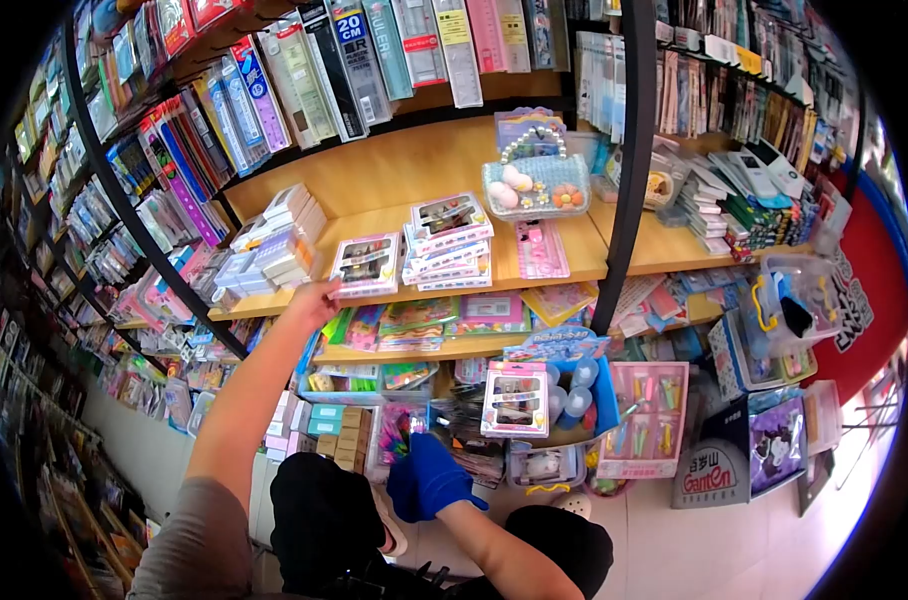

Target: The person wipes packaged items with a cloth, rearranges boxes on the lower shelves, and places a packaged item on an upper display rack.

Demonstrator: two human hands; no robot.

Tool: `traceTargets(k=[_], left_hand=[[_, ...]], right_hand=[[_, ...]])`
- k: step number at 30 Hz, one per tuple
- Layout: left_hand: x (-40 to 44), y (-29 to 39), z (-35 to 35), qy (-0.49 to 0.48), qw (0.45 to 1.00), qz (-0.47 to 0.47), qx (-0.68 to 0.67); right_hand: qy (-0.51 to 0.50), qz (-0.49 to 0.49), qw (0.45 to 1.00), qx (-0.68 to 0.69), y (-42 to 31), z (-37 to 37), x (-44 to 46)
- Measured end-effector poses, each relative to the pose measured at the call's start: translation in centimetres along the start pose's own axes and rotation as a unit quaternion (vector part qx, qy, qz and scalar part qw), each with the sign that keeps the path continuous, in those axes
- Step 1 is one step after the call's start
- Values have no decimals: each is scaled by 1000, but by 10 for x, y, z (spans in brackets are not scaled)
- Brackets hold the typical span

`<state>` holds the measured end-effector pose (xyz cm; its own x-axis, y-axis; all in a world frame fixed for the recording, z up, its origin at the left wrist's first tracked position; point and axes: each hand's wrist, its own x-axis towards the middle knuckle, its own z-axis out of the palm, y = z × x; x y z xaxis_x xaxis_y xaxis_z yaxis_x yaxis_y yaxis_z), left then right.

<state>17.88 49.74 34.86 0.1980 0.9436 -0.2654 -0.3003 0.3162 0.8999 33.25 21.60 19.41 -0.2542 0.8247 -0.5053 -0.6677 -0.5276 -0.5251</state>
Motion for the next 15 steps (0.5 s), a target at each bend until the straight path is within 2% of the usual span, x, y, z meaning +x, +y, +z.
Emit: traceTargets(k=[1, 2, 4, 5, 7, 8, 9, 11, 12, 13, 14, 15], left_hand=[[-8, 0, -7, -16, 998, -50, -38], [-27, -4, -12, -50, 998, -34, -25], [-76, -14, -18, -89, 996, -5, -21], [-99, -22, -19, -93, 995, 7, -31], [-139, -44, -21, -78, 996, -1, -44], [-151, -60, -28, -92, 995, 2, -28], [-162, -78, -37, -108, 994, 5, -14], [-172, -120, -55, -184, 982, -34, 7], [-181, -131, -53, -185, 982, -50, 1], [-197, -132, -39, -186, 980, -66, -5], [-196, -140, -41, -200, 977, -69, -3], [-194, -143, -43, -185, 977, -101, -18]], right_hand=[[-15, -73, 996, -52, -4, 2, -2], [-51, -245, 947, -202, 7, -11, 15], [-57, -404, 842, -352, 10, -21, 32], [-31, -403, 840, -363, 5, -22, 36], [-43, -350, 907, -229, -13, -4, 26], [-78, -287, 952, -79, -32, 20, -4], [-108, -215, 968, 74, -47, 41, -28], [-49, -225, 973, 4, -48, 49, -26], [-19, -229, 973, -17, -38, 42, -10], [24, -265, 958, -105, -27, 32, 5], [74, -294, 933, -193, -25, 35, 7], [131, -341, 854, -372, -21, 33, 3]])
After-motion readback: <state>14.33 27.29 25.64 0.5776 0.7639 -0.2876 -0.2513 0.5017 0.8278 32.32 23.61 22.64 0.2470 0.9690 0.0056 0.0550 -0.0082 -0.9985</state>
